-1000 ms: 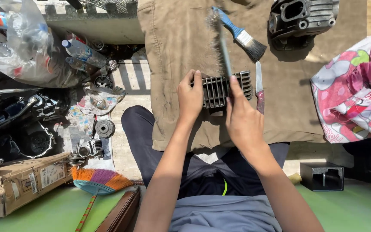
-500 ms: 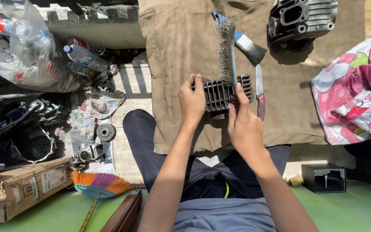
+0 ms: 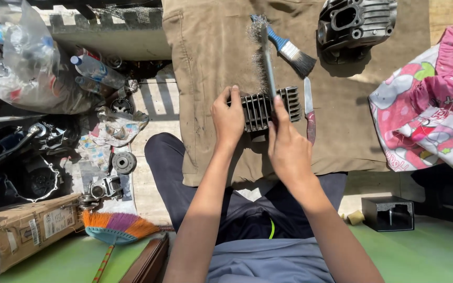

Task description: Cleaning the cooling fins of an engine cylinder block and head using a wire brush and a soft brush.

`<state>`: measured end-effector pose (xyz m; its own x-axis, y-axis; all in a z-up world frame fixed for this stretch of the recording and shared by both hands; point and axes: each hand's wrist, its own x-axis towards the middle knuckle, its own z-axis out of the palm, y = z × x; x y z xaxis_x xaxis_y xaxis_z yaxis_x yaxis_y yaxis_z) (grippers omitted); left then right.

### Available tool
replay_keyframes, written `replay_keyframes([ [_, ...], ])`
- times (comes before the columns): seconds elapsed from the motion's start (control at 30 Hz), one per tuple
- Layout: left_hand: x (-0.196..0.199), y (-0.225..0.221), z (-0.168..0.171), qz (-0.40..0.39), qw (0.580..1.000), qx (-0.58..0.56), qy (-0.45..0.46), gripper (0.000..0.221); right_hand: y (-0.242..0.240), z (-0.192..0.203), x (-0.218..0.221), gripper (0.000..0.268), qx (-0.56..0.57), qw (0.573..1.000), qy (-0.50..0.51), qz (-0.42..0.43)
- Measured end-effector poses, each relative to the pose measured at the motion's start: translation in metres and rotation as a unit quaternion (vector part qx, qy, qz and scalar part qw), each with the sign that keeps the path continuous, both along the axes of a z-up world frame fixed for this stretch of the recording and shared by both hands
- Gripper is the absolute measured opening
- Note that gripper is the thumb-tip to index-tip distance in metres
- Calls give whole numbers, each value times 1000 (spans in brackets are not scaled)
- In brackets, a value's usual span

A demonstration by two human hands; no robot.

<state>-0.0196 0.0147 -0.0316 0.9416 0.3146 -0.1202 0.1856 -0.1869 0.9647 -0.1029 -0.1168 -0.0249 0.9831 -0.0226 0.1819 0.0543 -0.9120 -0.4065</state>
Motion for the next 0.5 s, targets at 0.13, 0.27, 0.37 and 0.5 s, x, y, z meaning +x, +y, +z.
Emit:
replay_keyframes([
  [0.13,0,5,-5,2,1000,8,6,42,9,12,-1,62,8,999,-3,38],
  [0.27,-2,0,6,-5,1000,-3,15,50,-22,48,0,54,226,974,-24,8],
  [0.37,-12,4,17,-19,1000,-3,21,53,-32,69,-15,51,221,972,-60,-45],
  [0.5,-11,2,11,-49,998,42,1,43,-27,75,-20,54,174,979,-96,-49],
])
